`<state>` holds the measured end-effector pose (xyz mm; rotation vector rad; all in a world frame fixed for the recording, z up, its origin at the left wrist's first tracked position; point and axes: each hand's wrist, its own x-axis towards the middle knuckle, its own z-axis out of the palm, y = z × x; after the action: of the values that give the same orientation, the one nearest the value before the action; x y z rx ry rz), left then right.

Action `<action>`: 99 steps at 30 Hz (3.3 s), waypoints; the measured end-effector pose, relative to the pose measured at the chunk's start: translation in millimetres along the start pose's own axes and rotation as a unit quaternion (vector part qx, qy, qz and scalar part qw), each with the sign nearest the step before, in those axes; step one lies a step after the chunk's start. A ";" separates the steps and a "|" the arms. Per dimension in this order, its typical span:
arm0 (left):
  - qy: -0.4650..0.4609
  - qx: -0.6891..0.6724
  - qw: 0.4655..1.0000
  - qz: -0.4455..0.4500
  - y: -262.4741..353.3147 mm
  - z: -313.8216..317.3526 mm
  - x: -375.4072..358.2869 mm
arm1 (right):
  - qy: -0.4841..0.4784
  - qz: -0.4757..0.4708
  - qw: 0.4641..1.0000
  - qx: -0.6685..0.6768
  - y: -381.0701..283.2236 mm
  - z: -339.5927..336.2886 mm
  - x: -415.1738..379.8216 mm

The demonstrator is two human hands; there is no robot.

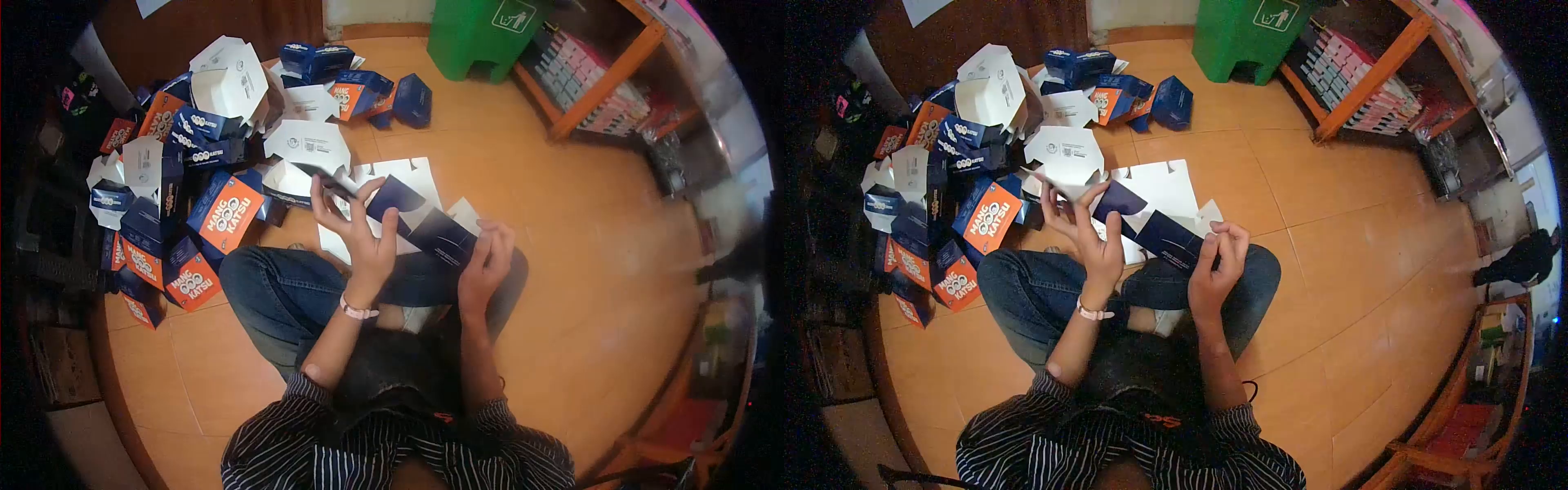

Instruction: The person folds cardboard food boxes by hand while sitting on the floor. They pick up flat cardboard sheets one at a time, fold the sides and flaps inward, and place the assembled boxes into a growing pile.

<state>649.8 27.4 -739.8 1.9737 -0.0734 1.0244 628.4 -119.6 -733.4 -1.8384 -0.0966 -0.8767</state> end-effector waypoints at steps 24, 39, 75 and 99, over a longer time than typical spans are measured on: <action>-0.127 -0.209 0.966 -0.086 -56.0 -24.7 23.8 | 0.086 0.343 0.758 0.549 28.5 -10.4 22.9; -0.410 -0.102 0.906 -0.020 -40.6 -75.6 -10.7 | -0.416 0.173 0.874 0.181 47.9 15.4 -26.1; -0.287 -0.035 0.953 0.085 6.4 -51.5 -0.2 | -0.251 0.099 0.955 0.120 15.2 12.7 -11.7; -0.613 0.150 0.773 0.057 -170.7 133.4 -93.8 | -0.174 0.188 0.957 0.135 44.2 -23.0 -29.6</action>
<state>742.7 4.0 -955.6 2.6342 -0.7847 -0.3924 614.5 -149.0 -781.4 -1.6604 -0.0783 -0.2563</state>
